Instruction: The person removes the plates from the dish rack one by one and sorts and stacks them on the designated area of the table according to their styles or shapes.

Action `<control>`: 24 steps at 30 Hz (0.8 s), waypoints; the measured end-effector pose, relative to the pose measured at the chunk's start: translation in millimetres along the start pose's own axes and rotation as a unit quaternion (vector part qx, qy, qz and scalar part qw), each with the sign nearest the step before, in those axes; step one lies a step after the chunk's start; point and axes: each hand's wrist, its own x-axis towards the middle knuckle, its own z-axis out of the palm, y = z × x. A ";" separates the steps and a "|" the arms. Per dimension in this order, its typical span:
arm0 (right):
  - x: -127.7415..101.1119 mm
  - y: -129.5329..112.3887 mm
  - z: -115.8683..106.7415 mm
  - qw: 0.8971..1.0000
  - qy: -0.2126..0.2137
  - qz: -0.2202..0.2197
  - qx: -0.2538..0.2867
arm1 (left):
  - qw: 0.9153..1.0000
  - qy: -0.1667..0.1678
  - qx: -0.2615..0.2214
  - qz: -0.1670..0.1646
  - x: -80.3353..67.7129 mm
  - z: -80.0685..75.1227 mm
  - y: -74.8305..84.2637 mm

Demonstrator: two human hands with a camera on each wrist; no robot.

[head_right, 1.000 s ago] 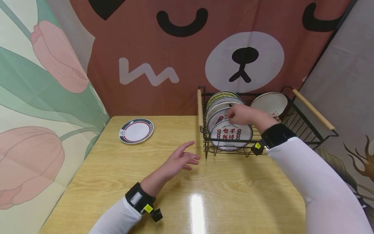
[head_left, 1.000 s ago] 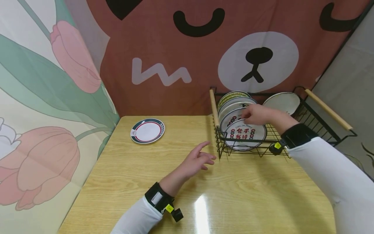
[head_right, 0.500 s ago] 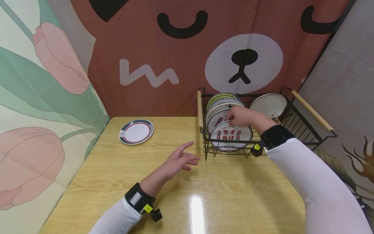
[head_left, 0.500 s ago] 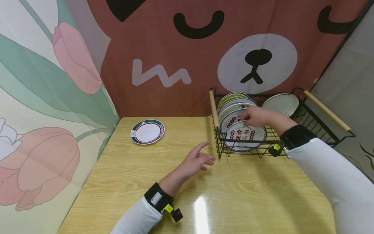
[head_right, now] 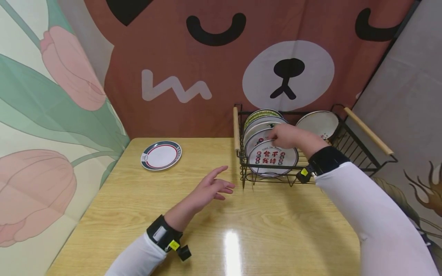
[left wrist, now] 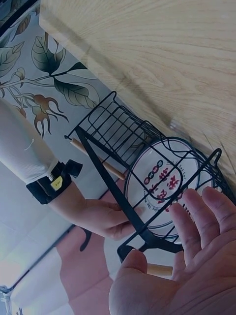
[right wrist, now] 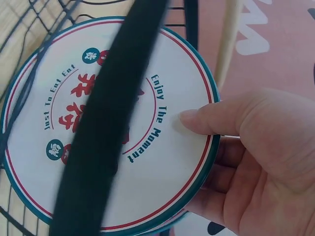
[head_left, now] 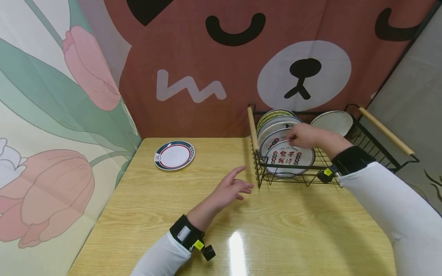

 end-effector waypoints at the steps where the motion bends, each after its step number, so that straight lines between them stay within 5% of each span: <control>1: -0.4 0.3 -2.0 1.000 0.003 0.000 0.000 | 1.000 0.001 0.000 0.001 -0.1 -0.4 0.5; 24: -15.1 1.7 -68.4 0.996 0.004 0.080 0.041 | 1.000 -0.005 -0.008 0.007 -3.4 -6.7 6.4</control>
